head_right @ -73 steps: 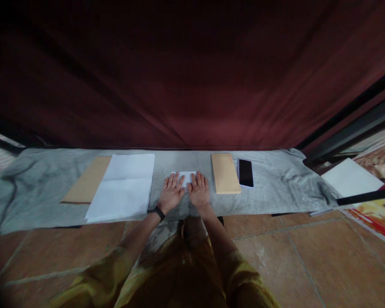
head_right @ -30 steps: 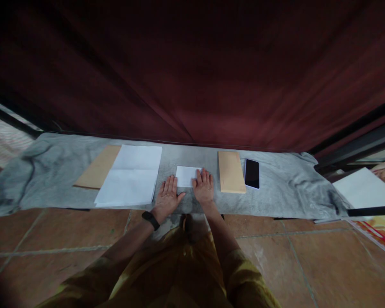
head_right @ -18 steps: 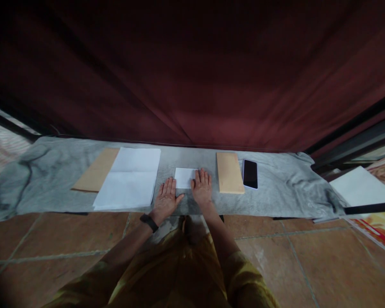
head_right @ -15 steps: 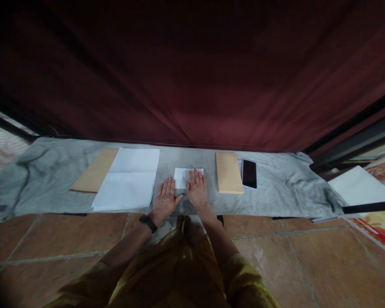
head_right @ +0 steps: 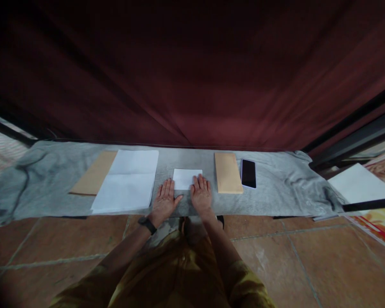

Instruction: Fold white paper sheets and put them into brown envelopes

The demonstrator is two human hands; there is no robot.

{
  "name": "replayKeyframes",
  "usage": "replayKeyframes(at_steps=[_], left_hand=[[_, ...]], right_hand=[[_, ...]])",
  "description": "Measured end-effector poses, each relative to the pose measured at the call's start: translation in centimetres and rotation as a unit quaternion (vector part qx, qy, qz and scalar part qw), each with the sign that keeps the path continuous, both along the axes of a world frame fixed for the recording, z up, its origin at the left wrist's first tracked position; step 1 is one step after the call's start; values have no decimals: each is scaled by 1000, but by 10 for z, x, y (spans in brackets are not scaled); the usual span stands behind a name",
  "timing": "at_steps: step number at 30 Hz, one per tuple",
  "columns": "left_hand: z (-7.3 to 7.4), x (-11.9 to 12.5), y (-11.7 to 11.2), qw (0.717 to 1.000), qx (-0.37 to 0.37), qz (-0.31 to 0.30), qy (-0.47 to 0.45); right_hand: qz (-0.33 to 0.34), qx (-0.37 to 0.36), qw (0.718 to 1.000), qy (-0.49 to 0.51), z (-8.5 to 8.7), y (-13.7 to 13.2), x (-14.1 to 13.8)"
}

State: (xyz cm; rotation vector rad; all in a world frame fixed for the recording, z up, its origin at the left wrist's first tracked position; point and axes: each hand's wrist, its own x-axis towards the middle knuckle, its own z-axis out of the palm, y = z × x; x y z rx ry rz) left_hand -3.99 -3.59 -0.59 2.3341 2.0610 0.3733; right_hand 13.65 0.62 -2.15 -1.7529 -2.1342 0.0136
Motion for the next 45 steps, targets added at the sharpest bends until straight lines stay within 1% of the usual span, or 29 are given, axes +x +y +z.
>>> replayKeyframes(at_steps=[6,10,12,15,18,20,25,34,41,45], left_hand=[[1,-1,0,1000,3,-5,-8],[5,6,5,999,24,-5,-23],[7,13,12,999,28,-21,-27],[8,26,28,999,6,-33,-29],[5,34,43,999,-15,-32,-25],[2,35,49,999,-22,-31,-20],[-5,29,50,999,-27,-31,-2],[-6,16,47,1000,-12,-6,-12],[-3,7,44,999,-7,-17,-26],[-1,-3,41,999,-15,-46,-21]], right_hand=[[-12,0,1000,-6,0,-3,4],[-15,2,1000,-7,0,-3,2],[-17,5,1000,-7,0,-4,2],[-15,9,1000,-8,0,-4,2],[-18,13,1000,-5,-1,-4,2],[-19,14,1000,-3,-1,-4,2],[-14,12,1000,-5,-1,-4,3],[-12,11,1000,5,2,-5,3],[-10,9,1000,0,4,-5,3],[-7,15,1000,9,3,-5,4]])
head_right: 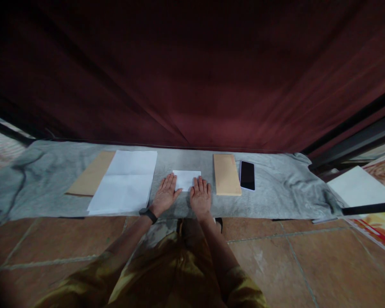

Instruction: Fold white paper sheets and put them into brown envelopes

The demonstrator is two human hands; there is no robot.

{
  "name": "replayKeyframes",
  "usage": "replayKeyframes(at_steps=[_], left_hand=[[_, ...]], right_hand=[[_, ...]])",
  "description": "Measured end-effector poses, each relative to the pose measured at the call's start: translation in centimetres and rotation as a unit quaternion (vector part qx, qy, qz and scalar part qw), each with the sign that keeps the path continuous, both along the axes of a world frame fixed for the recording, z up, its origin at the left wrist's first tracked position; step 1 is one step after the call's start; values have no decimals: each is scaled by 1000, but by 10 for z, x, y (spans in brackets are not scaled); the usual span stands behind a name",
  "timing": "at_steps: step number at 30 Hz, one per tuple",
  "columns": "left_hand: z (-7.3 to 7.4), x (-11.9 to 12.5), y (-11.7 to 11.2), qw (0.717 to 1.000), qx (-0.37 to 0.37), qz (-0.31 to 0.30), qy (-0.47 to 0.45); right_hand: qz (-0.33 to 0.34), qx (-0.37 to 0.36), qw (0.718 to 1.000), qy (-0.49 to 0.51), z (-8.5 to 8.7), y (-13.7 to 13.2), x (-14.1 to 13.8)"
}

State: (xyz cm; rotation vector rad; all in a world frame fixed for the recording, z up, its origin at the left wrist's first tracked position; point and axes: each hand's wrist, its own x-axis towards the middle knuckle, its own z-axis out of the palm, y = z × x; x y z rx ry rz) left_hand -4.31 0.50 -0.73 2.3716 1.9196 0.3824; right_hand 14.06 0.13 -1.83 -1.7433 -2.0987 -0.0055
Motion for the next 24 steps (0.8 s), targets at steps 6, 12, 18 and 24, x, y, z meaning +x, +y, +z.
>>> replayKeyframes(at_steps=[6,12,18,24], left_hand=[[5,-10,-3,999,-7,-34,8],[15,-6,1,998,-32,-50,20],[15,-4,-2,999,-19,-42,-7],[7,-7,2,992,-12,-8,-128]], right_hand=[[32,0,999,16,4,-3,4],[158,-44,986,-19,15,0,8],[182,-35,981,-58,22,5,10],[224,-48,968,-100,21,1,4]])
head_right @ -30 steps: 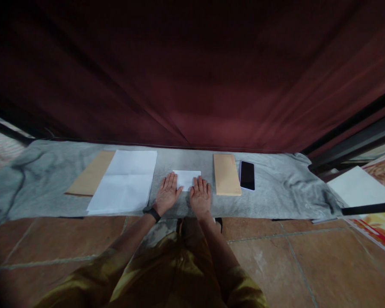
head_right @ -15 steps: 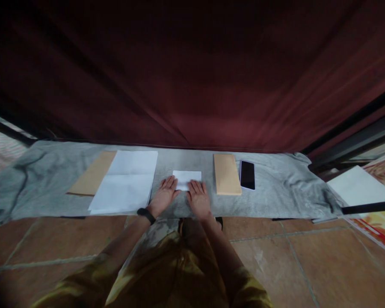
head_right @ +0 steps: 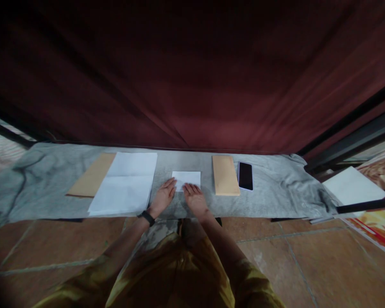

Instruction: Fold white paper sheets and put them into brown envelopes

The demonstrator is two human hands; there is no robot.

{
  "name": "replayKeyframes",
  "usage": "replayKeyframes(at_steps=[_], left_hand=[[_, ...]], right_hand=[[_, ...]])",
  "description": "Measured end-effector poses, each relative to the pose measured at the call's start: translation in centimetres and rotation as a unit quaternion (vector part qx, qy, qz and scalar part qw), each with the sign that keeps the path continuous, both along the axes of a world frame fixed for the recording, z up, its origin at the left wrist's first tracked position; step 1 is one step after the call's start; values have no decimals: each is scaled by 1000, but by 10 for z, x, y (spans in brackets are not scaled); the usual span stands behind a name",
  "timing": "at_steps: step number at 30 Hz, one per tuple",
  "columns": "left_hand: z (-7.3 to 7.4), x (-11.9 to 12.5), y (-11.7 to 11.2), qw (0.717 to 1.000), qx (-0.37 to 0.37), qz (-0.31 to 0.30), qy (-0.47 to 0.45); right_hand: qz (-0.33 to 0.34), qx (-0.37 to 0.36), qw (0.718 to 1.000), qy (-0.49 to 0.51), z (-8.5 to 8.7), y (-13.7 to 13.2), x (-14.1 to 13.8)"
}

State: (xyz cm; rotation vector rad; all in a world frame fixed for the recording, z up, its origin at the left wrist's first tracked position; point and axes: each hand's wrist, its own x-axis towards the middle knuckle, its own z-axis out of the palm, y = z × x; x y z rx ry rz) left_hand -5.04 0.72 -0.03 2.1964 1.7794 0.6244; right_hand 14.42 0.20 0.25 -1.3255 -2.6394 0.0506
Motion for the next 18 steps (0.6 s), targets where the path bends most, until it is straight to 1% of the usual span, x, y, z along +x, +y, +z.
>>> replayKeyframes(at_steps=[4,7,11,15,18], left_hand=[[6,2,7,990,-34,79,-109],[13,5,13,980,-57,117,-147],[19,8,23,954,-100,175,-221],[18,13,27,934,-117,195,-277],[18,19,23,919,-125,195,-319]], right_hand=[[4,-14,1000,-17,4,4,-4],[8,-26,999,-28,9,8,-5],[9,-26,999,-43,10,10,-7],[-11,-28,999,-36,11,8,-10],[-43,-31,998,-15,16,5,-12]])
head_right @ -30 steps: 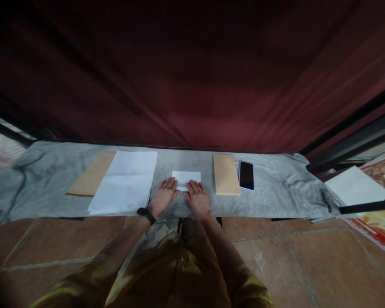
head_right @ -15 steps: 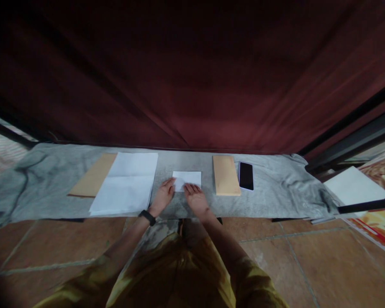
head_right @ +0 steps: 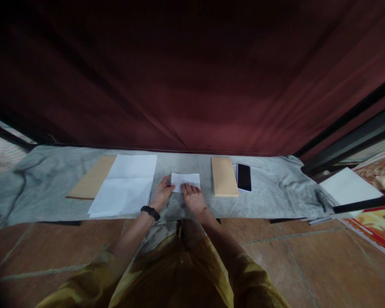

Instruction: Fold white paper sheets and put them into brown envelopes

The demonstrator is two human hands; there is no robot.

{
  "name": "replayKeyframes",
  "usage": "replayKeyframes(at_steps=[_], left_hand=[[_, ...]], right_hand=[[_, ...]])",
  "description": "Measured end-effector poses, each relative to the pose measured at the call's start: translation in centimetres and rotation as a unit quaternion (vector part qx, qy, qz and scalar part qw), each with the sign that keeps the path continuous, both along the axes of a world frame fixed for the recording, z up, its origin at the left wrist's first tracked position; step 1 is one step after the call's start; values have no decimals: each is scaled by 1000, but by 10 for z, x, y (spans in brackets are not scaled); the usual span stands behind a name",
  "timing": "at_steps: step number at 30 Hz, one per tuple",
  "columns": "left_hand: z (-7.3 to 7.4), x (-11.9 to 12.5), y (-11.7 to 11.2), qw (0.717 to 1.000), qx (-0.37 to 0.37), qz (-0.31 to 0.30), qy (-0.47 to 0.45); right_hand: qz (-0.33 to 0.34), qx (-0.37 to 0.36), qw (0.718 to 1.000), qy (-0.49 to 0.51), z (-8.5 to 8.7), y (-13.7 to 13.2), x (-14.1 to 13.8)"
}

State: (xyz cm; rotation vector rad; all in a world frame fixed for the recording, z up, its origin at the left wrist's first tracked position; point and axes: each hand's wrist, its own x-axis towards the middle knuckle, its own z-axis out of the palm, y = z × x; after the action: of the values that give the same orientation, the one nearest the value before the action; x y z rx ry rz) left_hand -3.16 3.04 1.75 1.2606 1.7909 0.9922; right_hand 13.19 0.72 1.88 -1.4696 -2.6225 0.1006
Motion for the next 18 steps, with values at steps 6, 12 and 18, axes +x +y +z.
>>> replayKeyframes(at_steps=[6,12,18], left_hand=[[15,-5,-16,998,11,32,-52],[38,-21,-29,989,112,-83,-51],[30,-13,-35,974,43,-96,-200]], right_hand=[[-31,-2,999,19,37,2,9],[43,-24,998,35,81,15,26],[9,-112,991,68,87,30,25]])
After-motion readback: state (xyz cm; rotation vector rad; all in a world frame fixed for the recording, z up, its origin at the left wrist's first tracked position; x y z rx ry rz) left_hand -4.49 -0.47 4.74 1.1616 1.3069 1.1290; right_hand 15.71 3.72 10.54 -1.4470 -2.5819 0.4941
